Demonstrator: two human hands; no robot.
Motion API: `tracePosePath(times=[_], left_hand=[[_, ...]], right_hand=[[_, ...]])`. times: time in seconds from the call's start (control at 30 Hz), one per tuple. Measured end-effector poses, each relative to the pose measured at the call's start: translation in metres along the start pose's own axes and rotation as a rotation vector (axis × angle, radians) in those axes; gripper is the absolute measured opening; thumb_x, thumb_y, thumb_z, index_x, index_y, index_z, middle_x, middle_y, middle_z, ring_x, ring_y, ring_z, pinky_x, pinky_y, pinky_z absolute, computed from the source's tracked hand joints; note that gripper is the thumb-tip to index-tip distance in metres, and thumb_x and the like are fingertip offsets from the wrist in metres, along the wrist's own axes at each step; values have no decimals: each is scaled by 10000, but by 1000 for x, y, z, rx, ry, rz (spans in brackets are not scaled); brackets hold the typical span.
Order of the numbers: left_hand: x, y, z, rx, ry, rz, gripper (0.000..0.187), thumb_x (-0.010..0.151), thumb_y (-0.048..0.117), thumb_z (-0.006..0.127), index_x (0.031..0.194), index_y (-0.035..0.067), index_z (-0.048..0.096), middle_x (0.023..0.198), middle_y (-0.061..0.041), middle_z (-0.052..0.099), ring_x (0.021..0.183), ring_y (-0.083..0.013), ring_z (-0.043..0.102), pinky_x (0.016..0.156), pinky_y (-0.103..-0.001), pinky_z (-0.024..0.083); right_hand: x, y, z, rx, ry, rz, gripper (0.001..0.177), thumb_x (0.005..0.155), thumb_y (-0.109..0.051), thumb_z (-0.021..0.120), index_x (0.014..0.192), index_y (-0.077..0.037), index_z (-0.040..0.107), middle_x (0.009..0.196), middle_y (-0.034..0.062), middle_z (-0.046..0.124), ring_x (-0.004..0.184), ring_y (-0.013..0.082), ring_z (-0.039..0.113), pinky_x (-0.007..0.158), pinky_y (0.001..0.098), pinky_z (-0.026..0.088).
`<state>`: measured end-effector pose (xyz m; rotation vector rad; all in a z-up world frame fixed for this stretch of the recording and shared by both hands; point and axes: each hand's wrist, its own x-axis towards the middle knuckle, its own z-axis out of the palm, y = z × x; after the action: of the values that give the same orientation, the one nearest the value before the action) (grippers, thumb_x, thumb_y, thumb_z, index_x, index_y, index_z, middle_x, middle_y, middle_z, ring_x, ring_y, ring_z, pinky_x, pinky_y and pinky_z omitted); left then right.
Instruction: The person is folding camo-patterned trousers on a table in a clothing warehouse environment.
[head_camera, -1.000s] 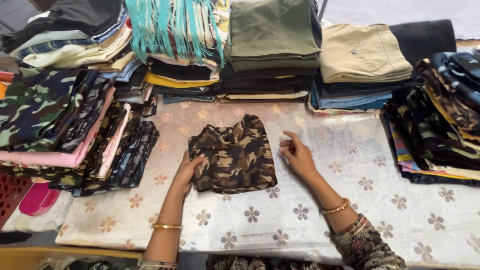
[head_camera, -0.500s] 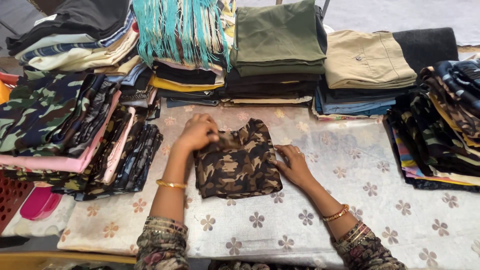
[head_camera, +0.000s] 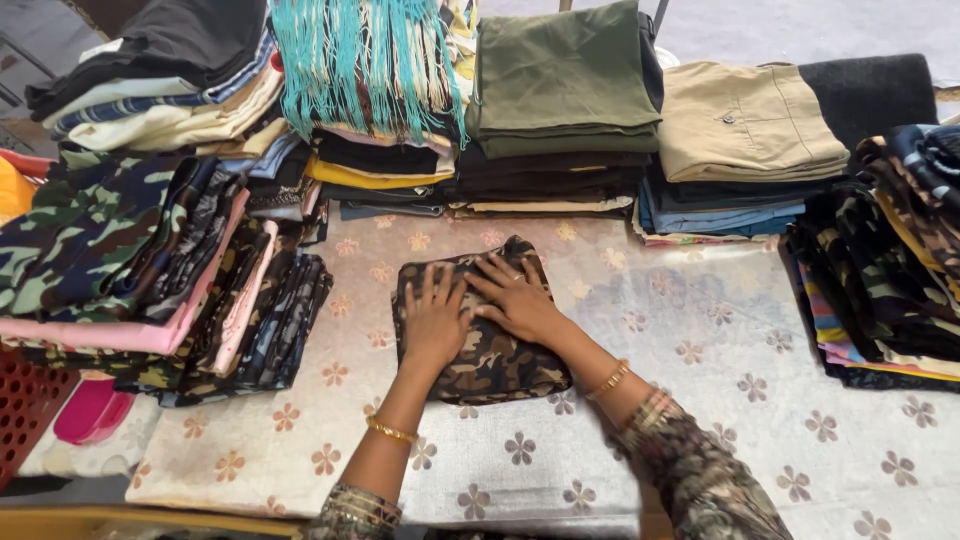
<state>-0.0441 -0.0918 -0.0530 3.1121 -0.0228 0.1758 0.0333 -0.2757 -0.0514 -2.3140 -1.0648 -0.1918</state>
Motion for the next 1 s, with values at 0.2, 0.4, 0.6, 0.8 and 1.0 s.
tracePosePath(times=[0.2, 0.4, 0.6, 0.8, 1.0], left_hand=[[-20, -3, -6, -12, -196, -192, 657, 1008, 554, 333, 1610, 312, 230, 1708, -29, 112, 1566, -330, 9, 1225, -604, 52], [-23, -37, 27, -307, 88, -156, 666, 958, 425, 592, 1562, 236, 385, 1657, -101, 200, 1505, -373, 94, 1170, -607, 131], [-44, -57, 4, -824, 182, -693, 426, 955, 270, 688, 1365, 181, 612, 894, -81, 718, 852, -250, 720, 788, -393, 556], [-41, -55, 13, -712, 165, -580, 509, 934, 183, 706, 1425, 192, 575, 768, -106, 668, 709, -260, 675, 696, -406, 538], [-52, -56, 5, -955, 74, -681, 725, 893, 212, 769, 1527, 215, 418, 935, -105, 757, 832, -234, 742, 750, -359, 561]], right_hand=[[14, 50, -1, -176, -383, 269, 732, 964, -681, 300, 1596, -314, 252, 1695, -9, 196, 1553, 205, 112, 1232, 566, -31], [0, 85, 14, -113, -136, 356, 783, 948, -712, 402, 1589, -275, 294, 1658, 60, 300, 1559, 247, 182, 1271, 467, 62], [-7, 82, 7, 2, -47, 297, 798, 934, -667, 503, 1590, -234, 367, 1584, 192, 405, 1504, 348, 317, 1268, 473, 155], [-9, 84, 9, -3, 24, 292, 773, 931, -641, 547, 1546, -184, 445, 1544, 196, 476, 1475, 372, 375, 1258, 482, 199], [-14, 80, 5, 108, 85, 313, 713, 951, -588, 574, 1510, -155, 480, 1505, 164, 543, 1432, 374, 426, 1240, 471, 249]])
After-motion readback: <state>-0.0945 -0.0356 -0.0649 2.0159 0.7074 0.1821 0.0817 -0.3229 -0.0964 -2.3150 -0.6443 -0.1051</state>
